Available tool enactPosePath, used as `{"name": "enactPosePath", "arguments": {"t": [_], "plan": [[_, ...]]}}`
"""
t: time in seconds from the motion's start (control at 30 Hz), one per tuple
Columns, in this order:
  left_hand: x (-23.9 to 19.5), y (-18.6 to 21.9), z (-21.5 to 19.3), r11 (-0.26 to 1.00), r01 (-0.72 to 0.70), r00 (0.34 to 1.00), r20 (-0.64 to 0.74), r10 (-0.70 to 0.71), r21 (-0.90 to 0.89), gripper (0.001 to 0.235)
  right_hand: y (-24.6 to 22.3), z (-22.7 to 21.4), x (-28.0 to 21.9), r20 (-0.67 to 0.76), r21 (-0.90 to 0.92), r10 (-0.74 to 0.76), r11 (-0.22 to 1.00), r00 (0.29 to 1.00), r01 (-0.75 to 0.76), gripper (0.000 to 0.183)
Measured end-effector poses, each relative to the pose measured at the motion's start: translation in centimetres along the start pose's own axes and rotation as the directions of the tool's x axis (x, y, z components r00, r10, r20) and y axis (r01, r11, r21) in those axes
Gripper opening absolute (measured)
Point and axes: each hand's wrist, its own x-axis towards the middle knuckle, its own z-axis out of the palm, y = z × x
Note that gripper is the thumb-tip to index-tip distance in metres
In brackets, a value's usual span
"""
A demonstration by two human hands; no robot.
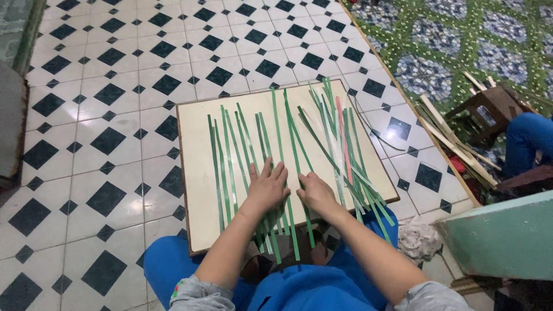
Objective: The person sits on the floor and arranges long green strips on a light-colored board, placing them one by one in parallel rows. The strips are handled by hand and laid out methodically across the board surface.
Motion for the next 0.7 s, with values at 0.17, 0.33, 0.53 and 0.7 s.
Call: {"name": "enactPosePath", "arguments": {"t": [0.17,0.33,0.53,0.7], "plan": [[-0.8,0.6,-0.5,1.000,0.012,1.000,0.010,-0.012,0.020,0.062,0.4,2.4,2.5,0.026,-0.126,-0.087,0.988,0.996,0.090,0.032],[-1.7,1.3,-0.7,0.998,0.059,0.998,0.010,-0.060,0.034,0.061,-0.1,2.7,3.1,0.043,-0.131,-0.028,0.991,0.999,0.033,0.028],[-0.8,1.0,0.7,0.998,0.064,0.997,-0.034,-0.063,0.022,0.062,-1.0,1.5,1.9,0.052,-0.119,-0.068,0.990,0.996,0.074,0.030],[-0.5,0.9,0.8,0.998,0.061,0.997,-0.040,-0.062,-0.029,0.063,0.3,2.0,2.6,0.042,-0.014,-0.068,0.998,0.997,0.069,0.029]]}}
